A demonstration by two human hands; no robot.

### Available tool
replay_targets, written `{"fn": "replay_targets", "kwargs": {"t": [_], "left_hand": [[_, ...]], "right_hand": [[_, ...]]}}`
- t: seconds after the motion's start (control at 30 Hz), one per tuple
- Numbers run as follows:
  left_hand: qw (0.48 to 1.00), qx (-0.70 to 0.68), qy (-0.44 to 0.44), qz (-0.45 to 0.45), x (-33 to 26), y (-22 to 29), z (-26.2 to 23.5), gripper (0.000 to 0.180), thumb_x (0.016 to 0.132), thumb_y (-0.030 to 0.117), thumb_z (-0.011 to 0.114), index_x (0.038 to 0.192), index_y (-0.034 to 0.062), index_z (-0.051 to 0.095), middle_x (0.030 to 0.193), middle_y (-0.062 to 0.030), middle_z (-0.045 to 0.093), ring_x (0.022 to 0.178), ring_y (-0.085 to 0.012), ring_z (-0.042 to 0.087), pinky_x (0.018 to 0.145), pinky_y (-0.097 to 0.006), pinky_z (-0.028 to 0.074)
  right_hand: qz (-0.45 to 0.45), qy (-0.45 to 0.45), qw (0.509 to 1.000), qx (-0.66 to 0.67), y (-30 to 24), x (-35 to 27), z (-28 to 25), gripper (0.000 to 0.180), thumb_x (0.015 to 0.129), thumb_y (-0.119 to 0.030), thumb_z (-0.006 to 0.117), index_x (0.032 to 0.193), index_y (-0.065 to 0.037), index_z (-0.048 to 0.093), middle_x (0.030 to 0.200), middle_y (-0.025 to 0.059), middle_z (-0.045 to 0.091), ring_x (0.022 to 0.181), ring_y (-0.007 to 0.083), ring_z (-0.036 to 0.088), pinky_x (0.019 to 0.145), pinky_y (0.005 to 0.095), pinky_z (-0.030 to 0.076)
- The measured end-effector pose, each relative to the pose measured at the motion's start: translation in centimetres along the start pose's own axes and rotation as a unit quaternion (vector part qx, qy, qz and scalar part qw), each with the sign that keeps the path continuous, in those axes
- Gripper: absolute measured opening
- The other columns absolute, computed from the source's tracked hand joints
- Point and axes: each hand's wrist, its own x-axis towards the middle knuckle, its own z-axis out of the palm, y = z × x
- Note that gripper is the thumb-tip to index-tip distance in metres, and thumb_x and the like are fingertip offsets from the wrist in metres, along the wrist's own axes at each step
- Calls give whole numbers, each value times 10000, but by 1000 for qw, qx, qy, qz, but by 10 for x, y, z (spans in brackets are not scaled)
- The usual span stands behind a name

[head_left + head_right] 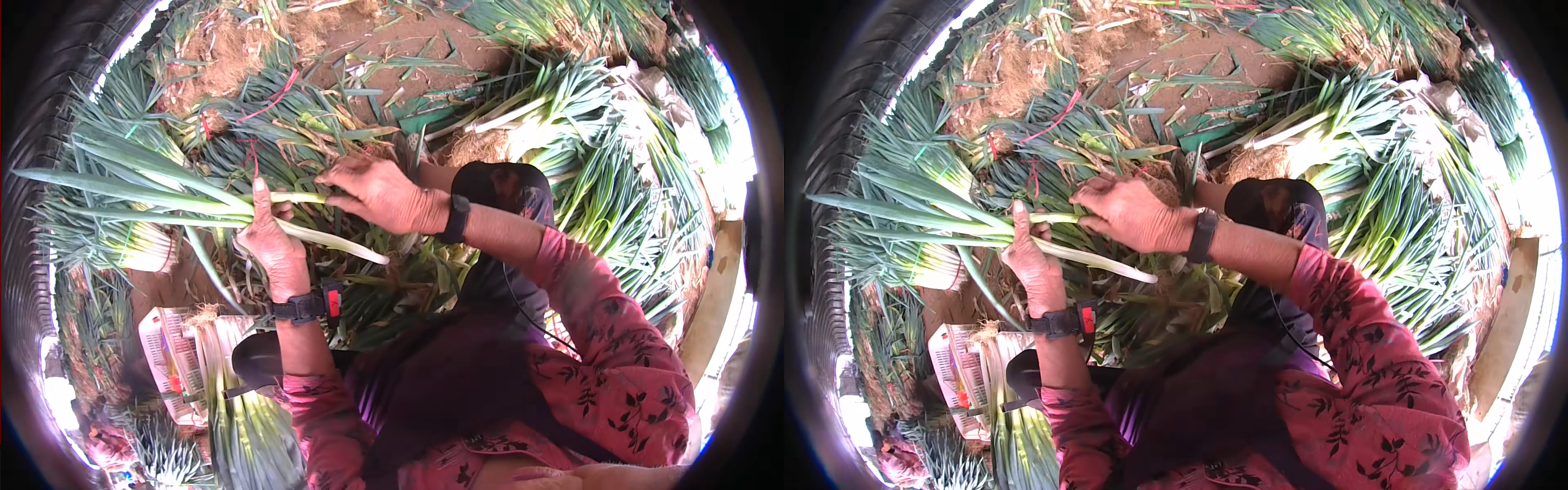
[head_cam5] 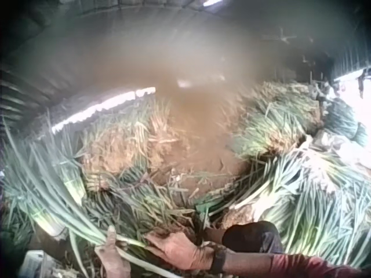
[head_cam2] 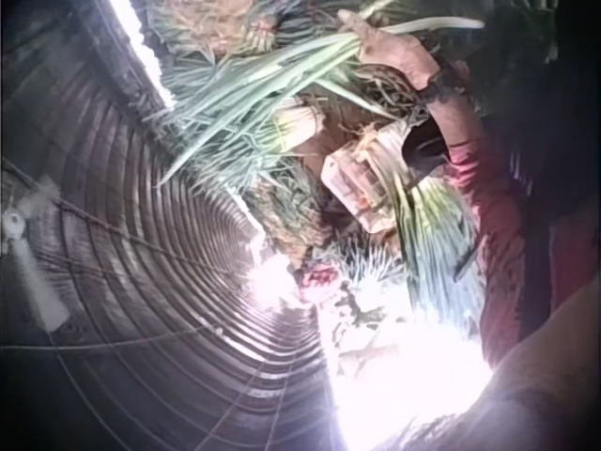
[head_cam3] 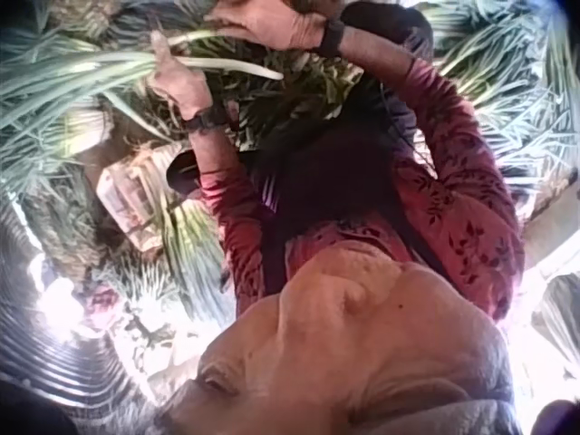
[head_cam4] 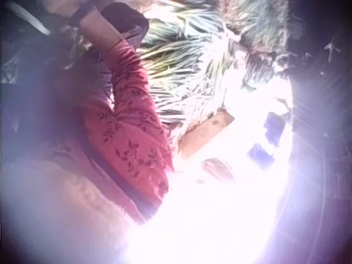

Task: The person peels the outer layers from individual leeks by hand, places them into a bundle, and trims the roots of the bundle using a blade.

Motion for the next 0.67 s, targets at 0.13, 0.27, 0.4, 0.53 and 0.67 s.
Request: {"fn": "replay_targets", "kwargs": {"t": [0.13, 0.27, 0.4, 0.53, 0.67], "left_hand": [[1000, 8, 16, 10, -17, -1, 15, 176, 847, 172, 731, 864, 31, 628, 679, -11, 596, 532, -87, 531, 476, -227, 414], [999, 20, -6, 39, -30, -13, 14, 186, 867, 155, 708, 939, -5, 643, 682, -16, 580, 525, -75, 479, 455, -234, 391], [1000, -17, 5, 20, -28, -5, -6, 196, 841, 96, 722, 986, 14, 618, 725, -23, 610, 529, -74, 518, 445, -218, 421], [998, -50, 40, 23, -18, 14, -1, 133, 856, 125, 716, 894, 49, 613, 716, 21, 572, 562, -64, 503, 472, -237, 396], [996, -42, 64, 56, 0, 30, -15, 230, 840, 221, 741, 903, 16, 658, 733, -49, 652, 543, -91, 535, 495, -232, 428]], "right_hand": [[-37, 6, 997, -66, -16, 14, -5, 308, 790, -175, 668, 1061, -62, 576, 975, 119, 565, 889, 316, 611, 712, 423, 519], [-77, -29, 982, -167, -23, 6, -6, 305, 701, -77, 605, 999, -68, 541, 997, 121, 568, 831, 300, 649, 686, 397, 524], [-62, -73, 990, -100, -22, 4, 1, 157, 800, -114, 628, 932, -65, 559, 1019, 100, 585, 860, 271, 637, 754, 366, 506], [163, 50, 837, 520, -11, -1, -3, 184, 935, -195, 611, 863, -33, 562, 904, 13, 617, 965, 108, 593, 879, 305, 471], [194, 29, 670, 716, -14, -7, -6, 188, 958, -219, 562, 933, -33, 548, 917, 60, 613, 888, 260, 674, 861, 416, 544]]}}
